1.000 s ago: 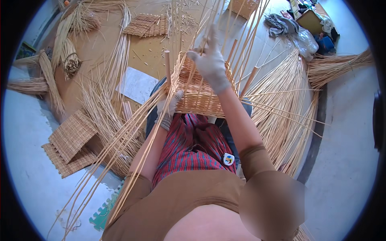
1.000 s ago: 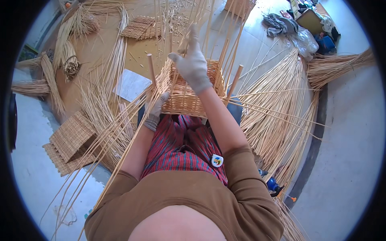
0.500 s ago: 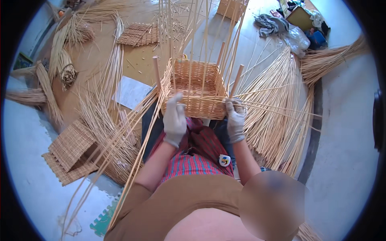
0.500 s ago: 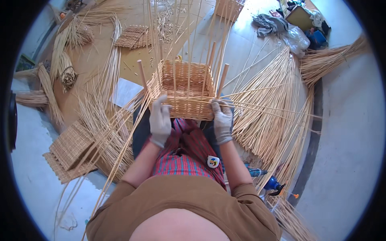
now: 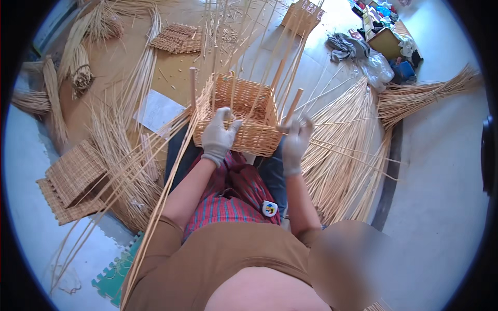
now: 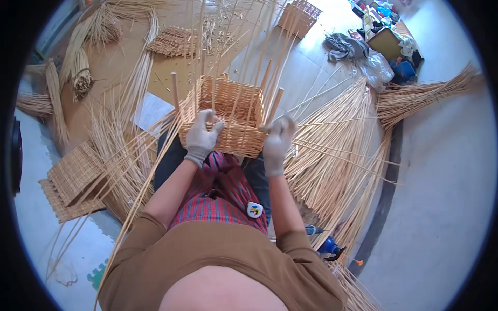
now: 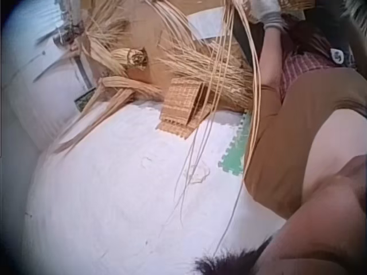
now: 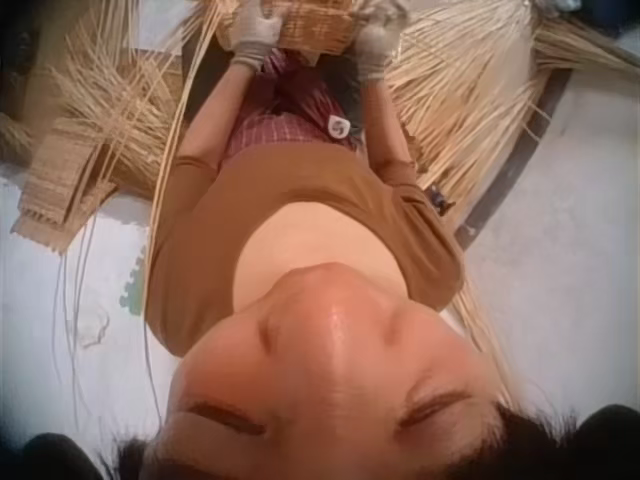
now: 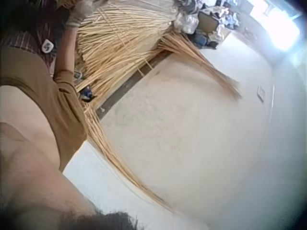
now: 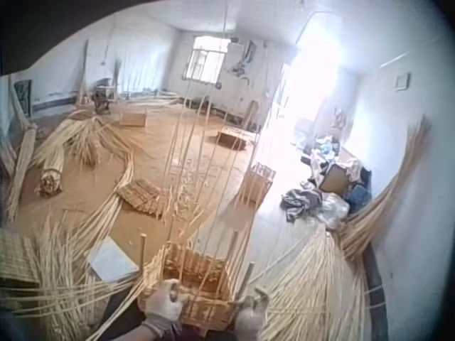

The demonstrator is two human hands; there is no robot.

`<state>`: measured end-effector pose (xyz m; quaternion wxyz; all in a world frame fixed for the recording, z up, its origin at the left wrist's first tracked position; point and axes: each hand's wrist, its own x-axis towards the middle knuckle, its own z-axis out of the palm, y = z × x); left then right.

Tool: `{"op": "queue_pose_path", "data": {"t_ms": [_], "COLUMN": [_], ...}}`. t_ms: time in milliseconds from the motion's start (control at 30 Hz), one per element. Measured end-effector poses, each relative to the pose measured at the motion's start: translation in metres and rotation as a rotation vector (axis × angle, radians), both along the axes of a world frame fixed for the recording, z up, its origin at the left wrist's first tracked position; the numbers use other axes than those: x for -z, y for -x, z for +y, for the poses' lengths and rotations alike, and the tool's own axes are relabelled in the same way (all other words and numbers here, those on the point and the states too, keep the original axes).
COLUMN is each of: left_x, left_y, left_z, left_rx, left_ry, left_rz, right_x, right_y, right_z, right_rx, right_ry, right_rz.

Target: Weaving a rectangular basket using long straw or rattan strips.

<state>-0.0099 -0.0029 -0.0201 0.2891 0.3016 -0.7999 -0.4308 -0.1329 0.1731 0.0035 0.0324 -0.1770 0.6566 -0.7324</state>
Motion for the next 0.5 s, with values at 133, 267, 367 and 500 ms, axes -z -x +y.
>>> {"op": "queue_pose_path", "data": {"t_ms": [133,267,367,500], "left_x": [-0.020,-0.021,-0.018,-0.013], "left_y": [-0.012,0.010,0.021,0.017], "left_z": [0.020,0.063,0.064,0.064], "left_rx": [0.258,0.417,0.356,0.322], "left_ry": [0.532,0.473,0.506,0.643], "left_rz": [0.238,-0.362,-0.428,-0.386], "right_x": [-0.010,-0.040,-0.083,-0.052], "right_y": [-0.010,0.042,0.061,0.065], "right_z": [0.043,-0.012,-0.052,0.005], "right_rx": [0.217,0.091,0.009,0.087], "right_ry": [0.008,-0.317,-0.383,0.294], "right_rz": [-0.316,0.584,0.553,0.029]}}
